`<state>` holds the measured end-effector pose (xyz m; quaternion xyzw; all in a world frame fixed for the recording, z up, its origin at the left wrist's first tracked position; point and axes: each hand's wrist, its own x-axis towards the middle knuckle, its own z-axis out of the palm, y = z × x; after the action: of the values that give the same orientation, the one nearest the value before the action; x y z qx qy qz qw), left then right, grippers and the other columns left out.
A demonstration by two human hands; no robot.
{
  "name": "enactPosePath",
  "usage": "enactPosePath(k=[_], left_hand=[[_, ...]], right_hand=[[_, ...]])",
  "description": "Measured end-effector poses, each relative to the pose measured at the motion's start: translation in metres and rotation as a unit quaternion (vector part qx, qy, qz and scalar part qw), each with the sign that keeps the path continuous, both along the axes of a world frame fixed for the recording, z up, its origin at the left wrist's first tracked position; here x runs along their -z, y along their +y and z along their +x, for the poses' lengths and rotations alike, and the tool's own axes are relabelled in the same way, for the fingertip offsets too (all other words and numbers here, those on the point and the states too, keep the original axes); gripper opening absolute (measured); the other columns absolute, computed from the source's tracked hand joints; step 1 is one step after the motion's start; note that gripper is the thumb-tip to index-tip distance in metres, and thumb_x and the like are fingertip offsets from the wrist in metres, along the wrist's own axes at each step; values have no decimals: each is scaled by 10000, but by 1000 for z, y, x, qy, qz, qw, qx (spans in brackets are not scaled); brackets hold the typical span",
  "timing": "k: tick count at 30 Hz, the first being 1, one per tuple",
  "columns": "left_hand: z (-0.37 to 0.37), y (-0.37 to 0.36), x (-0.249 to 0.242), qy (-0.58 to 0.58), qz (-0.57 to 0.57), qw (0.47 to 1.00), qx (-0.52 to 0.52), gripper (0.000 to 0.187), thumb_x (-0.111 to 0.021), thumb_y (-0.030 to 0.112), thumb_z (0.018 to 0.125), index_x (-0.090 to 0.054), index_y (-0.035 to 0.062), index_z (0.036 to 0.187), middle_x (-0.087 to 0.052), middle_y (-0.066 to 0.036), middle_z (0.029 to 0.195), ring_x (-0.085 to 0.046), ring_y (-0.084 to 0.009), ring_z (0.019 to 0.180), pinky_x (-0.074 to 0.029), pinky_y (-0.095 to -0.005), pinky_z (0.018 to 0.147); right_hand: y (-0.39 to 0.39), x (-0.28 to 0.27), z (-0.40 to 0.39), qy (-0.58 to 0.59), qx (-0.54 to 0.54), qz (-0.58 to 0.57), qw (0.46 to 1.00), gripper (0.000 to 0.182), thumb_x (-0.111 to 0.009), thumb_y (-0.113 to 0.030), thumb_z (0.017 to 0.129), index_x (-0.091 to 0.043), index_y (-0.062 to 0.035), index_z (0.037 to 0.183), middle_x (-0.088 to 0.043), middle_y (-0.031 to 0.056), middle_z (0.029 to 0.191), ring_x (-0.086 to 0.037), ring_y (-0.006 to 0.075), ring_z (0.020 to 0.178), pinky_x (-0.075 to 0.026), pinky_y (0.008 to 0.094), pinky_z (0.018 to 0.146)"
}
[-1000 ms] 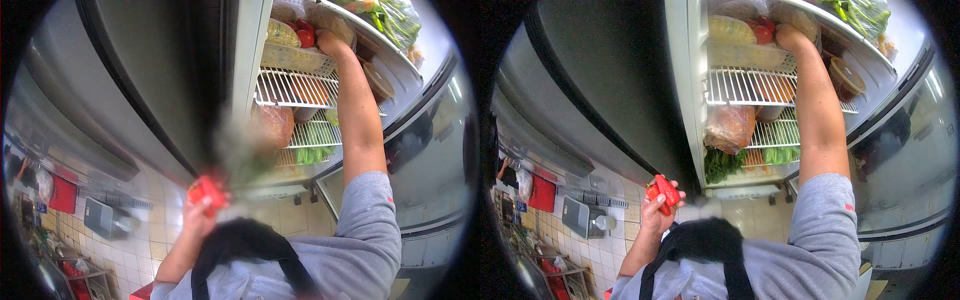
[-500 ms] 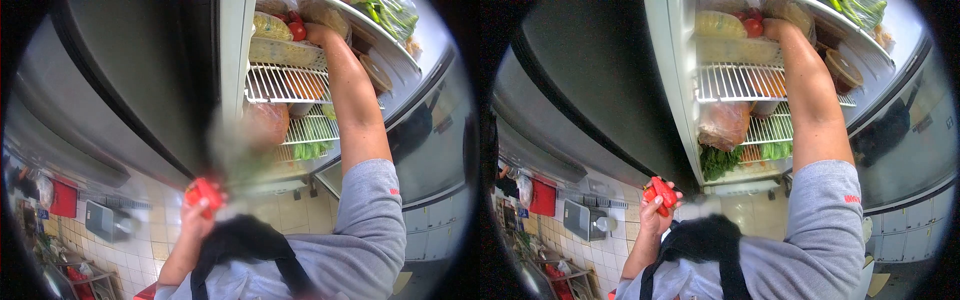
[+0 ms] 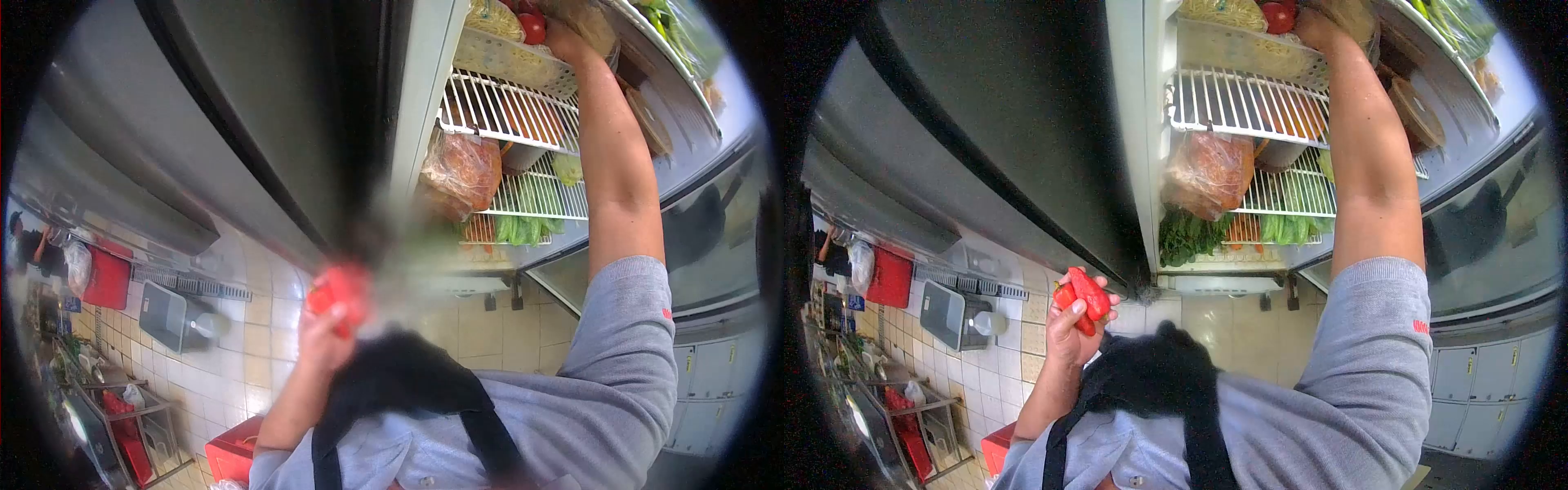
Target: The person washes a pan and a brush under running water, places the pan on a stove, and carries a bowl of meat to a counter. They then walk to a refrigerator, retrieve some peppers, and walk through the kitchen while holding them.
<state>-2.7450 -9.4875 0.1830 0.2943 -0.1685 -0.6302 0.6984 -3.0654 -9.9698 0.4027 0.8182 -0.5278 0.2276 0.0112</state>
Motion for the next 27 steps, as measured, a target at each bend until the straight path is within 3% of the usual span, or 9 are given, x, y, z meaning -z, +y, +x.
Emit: enactPosePath(k=[3, 6, 8, 18, 20, 21, 23, 25, 27], left_hand=[[1, 4, -2, 6, -12, 1000, -2, 494, -631, 85, 815, -443, 116, 1270, -555, -172, 1150, -628, -347, 934, -552, -425, 727], [5, 8, -2, 9, -19, 1000, 0, 491, -626, 85, 819, -444, 117, 1273, -555, -171, 1152, -628, -349, 935, -550, -426, 726], [8, 11, -1, 11, -24, 1000, 0, 492, -627, 89, 819, -445, 117, 1275, -555, -170, 1152, -628, -350, 935, -550, -428, 725], [27, 34, -3, 28, 0, 999, -23, 526, -646, 93, 796, -445, 119, 1281, -557, -174, 1167, -633, -352, 942, -562, -430, 754], [32, 39, -4, 27, -3, 999, -23, 537, -647, 91, 793, -439, 120, 1287, -556, -174, 1172, -632, -353, 951, -566, -430, 764], [34, 40, -6, 29, -5, 999, -25, 542, -646, 89, 791, -437, 120, 1291, -555, -175, 1175, -630, -355, 960, -568, -427, 770], [37, 43, -9, 29, -11, 999, -21, 547, -645, 88, 790, -436, 120, 1294, -555, -175, 1178, -628, -356, 970, -570, -425, 776], [40, 48, -11, 35, -9, 999, -19, 542, -645, 89, 788, -442, 116, 1290, -555, -174, 1179, -626, -355, 972, -568, -428, 770], [43, 52, -6, 40, -14, 999, -7, 532, -645, 97, 789, -448, 116, 1282, -556, -170, 1184, -627, -356, 960, -562, -436, 758]], right_hand=[[-8, -2, -4, 5, -77, -107, 991, 381, -591, -291, 862, -613, -97, 1189, -644, 113, 1148, -581, 257, 1092, -417, 363, 951], [21, -12, -5, 7, 50, -187, 981, 388, -607, -288, 870, -606, -82, 1199, -634, 119, 1169, -583, 254, 1084, -416, 364, 952], [52, -19, 2, -202, 13, -97, 974, 371, -596, -275, 889, -605, -64, 1194, -621, 132, 1185, -571, 239, 1096, -414, 342, 953], [85, -16, -9, -325, -106, 90, 935, 487, -621, -162, 857, -505, -73, 1321, -592, 79, 1229, -541, 196, 1114, -398, 298, 973], [91, -10, -3, -249, -11, -43, 967, 452, -596, -163, 842, -550, -71, 1283, -630, 140, 1181, -595, 251, 1074, -420, 364, 957], [94, -11, 2, -250, -9, -45, 967, 452, -596, -163, 842, -550, -71, 1283, -630, 140, 1181, -595, 251, 1074, -420, 364, 957], [93, -17, 9, -80, 105, -45, 990, 405, -578, -137, 815, -596, -40, 1208, -633, 179, 1150, -598, 290, 1078, -437, 373, 943], [83, -15, 11, -52, 146, -31, 987, 338, -549, -127, 801, -648, -23, 1106, -623, 207, 1131, -594, 322, 1076, -452, 389, 924], [77, -16, 19, 159, 196, -32, 967, 303, -527, -139, 812, -676, -29, 1052, -622, 205, 1136, -593, 337, 1069, -455, 405, 915]])
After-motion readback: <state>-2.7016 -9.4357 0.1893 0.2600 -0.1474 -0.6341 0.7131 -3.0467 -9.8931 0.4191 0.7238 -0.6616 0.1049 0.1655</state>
